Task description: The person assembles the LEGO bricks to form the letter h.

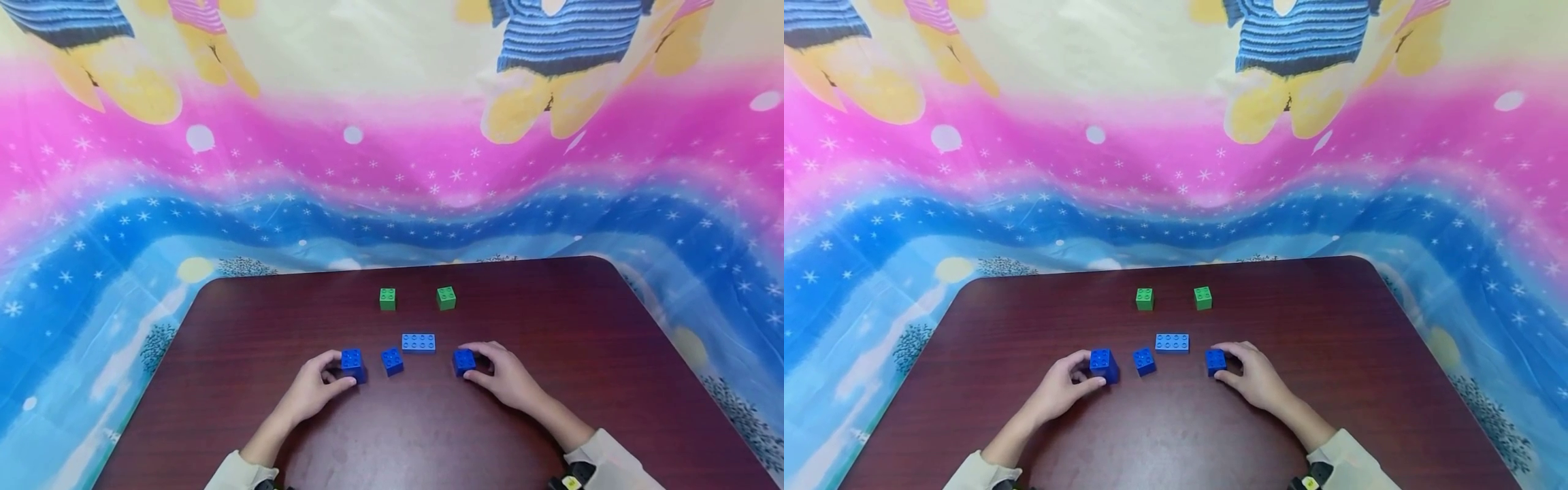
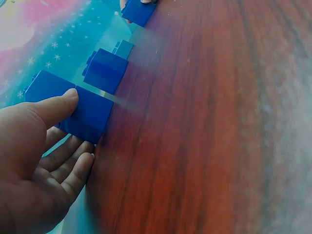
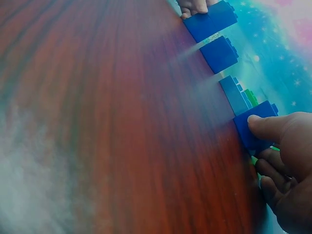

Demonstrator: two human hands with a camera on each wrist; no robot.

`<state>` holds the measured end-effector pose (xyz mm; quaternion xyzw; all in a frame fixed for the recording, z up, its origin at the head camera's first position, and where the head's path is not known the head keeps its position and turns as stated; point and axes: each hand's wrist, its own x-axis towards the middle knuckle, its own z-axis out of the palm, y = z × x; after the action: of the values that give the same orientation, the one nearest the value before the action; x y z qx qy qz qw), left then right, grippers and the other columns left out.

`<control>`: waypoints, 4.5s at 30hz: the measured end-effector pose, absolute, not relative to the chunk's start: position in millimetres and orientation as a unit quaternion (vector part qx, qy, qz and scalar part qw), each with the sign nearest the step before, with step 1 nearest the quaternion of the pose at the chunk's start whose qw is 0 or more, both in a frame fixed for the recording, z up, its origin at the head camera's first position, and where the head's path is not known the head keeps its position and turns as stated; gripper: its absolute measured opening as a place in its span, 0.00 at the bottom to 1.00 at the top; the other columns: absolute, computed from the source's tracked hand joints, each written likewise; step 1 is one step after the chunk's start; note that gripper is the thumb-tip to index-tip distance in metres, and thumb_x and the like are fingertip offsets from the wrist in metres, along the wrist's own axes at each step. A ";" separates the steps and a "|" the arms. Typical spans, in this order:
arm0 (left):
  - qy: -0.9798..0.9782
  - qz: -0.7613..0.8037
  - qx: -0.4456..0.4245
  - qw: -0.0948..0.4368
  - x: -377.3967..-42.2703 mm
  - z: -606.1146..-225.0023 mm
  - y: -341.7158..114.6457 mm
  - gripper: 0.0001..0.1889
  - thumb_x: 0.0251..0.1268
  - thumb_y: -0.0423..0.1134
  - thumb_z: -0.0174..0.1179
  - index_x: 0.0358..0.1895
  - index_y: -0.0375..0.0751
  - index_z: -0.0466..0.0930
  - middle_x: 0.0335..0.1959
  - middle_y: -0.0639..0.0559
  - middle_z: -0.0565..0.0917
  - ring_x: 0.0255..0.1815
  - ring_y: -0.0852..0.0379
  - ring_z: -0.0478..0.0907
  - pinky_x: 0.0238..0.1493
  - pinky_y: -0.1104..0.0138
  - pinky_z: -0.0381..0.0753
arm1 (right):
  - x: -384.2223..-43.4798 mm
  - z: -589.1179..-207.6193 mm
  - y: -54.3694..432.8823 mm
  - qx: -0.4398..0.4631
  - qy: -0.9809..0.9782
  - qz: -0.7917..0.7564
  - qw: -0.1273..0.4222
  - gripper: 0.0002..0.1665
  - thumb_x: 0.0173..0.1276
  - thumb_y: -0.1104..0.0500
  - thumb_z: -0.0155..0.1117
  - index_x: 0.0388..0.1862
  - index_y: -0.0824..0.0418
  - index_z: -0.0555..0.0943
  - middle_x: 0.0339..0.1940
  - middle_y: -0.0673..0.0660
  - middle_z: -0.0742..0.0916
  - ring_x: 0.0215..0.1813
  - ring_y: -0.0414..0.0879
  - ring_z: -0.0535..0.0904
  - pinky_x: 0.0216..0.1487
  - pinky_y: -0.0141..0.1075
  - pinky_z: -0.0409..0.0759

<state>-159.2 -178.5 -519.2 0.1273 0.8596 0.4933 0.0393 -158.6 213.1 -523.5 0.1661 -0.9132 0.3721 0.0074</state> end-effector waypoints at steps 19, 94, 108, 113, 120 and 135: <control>0.837 0.525 0.149 -0.047 -153.8 -507.2 -183.3 0.20 0.67 0.36 0.69 0.60 0.36 0.79 0.53 0.46 0.83 0.41 0.54 0.84 0.44 0.64 0.84 | -160.6 -526.0 213.2 0.167 -0.915 0.367 0.013 0.27 0.64 0.57 0.76 0.62 0.49 0.81 0.56 0.49 0.84 0.50 0.45 0.77 0.43 0.37 0.78; 0.895 0.422 0.145 -0.003 -133.8 -506.2 -72.2 0.40 0.66 0.42 0.67 0.76 0.31 0.59 0.77 0.31 0.59 0.78 0.35 0.56 0.70 0.41 0.65 | -158.7 -527.5 212.1 0.178 -0.912 0.367 0.032 0.26 0.64 0.58 0.77 0.61 0.49 0.81 0.52 0.50 0.84 0.45 0.44 0.75 0.39 0.34 0.76; 0.882 0.442 0.155 -0.048 -140.1 -514.7 -68.8 0.29 0.65 0.30 0.68 0.68 0.28 0.69 0.62 0.33 0.78 0.60 0.41 0.79 0.61 0.49 0.77 | -159.4 -526.7 212.3 0.171 -0.911 0.375 0.021 0.26 0.64 0.58 0.76 0.61 0.48 0.81 0.52 0.49 0.84 0.44 0.43 0.75 0.39 0.34 0.76; 0.875 0.465 0.129 -0.034 -140.9 -517.5 -68.5 0.25 0.67 0.32 0.68 0.64 0.33 0.72 0.57 0.36 0.81 0.50 0.44 0.82 0.52 0.53 0.83 | -159.5 -527.6 213.0 0.168 -0.911 0.377 0.020 0.27 0.64 0.58 0.76 0.62 0.48 0.81 0.52 0.49 0.84 0.45 0.43 0.75 0.39 0.34 0.76; 0.871 0.475 0.122 -0.035 -142.5 -518.9 -70.1 0.18 0.65 0.34 0.69 0.57 0.36 0.79 0.49 0.45 0.82 0.40 0.53 0.81 0.43 0.63 0.82 | -160.3 -527.8 213.0 0.166 -0.912 0.373 0.019 0.26 0.65 0.58 0.76 0.62 0.48 0.81 0.53 0.50 0.84 0.47 0.44 0.76 0.41 0.35 0.76; 0.846 0.516 0.134 -0.001 -143.9 -523.7 -69.1 0.18 0.58 0.35 0.75 0.52 0.40 0.84 0.48 0.42 0.87 0.40 0.50 0.83 0.44 0.62 0.83 | -161.0 -529.5 212.8 0.162 -0.910 0.382 0.006 0.26 0.66 0.57 0.75 0.62 0.48 0.81 0.54 0.51 0.84 0.47 0.45 0.77 0.41 0.36 0.78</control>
<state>-143.9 -69.1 -523.7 0.1336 0.8458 0.5165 -0.0010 -161.0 212.8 -529.5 0.1615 -0.9101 0.3815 0.0058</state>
